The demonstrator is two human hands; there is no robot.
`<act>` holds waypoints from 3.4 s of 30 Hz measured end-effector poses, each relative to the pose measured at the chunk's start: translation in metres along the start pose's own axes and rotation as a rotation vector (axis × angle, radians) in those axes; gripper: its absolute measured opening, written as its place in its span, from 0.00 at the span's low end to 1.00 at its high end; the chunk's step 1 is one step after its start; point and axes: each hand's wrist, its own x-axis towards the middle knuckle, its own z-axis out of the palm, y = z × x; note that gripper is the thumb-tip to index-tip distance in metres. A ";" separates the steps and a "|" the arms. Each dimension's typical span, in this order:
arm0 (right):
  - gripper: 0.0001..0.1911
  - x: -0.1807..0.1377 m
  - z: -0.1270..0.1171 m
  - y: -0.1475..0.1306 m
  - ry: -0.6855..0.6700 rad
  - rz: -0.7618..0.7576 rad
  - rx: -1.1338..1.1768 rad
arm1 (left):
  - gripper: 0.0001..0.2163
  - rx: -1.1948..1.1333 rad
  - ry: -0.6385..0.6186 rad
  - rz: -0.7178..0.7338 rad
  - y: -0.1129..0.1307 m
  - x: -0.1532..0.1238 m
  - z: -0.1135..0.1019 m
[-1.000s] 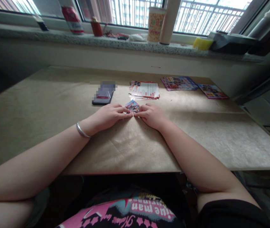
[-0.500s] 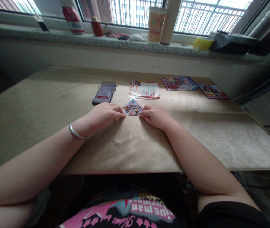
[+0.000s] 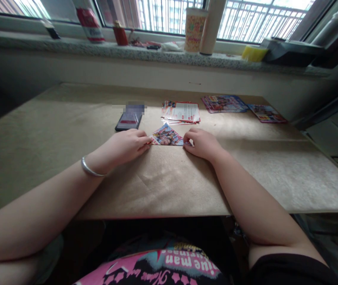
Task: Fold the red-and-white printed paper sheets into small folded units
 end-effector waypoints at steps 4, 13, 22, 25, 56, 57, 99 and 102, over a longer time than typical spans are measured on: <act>0.19 0.004 0.007 -0.005 0.093 0.037 0.105 | 0.26 -0.232 0.132 -0.089 0.006 0.004 0.013; 0.29 0.005 0.012 -0.008 0.161 0.063 0.356 | 0.32 -0.788 0.207 -0.293 -0.002 0.011 0.022; 0.07 0.004 0.010 -0.021 0.227 0.004 0.421 | 0.14 -0.977 0.129 -0.276 -0.002 0.012 0.021; 0.03 0.003 0.008 -0.024 0.277 -0.067 0.364 | 0.13 -0.877 0.246 -0.219 -0.003 0.012 0.018; 0.08 0.004 0.008 -0.020 -0.030 -0.251 0.249 | 0.09 -0.411 0.144 0.148 -0.010 0.010 0.024; 0.09 0.004 0.009 -0.021 -0.017 -0.244 0.235 | 0.09 -0.418 0.147 0.176 -0.009 0.009 0.023; 0.08 0.001 0.004 -0.025 -0.008 -0.261 0.101 | 0.19 -0.373 0.200 0.128 0.003 0.003 0.010; 0.08 0.001 0.004 -0.026 -0.008 -0.255 0.094 | 0.17 -0.385 0.152 0.002 0.004 0.004 0.009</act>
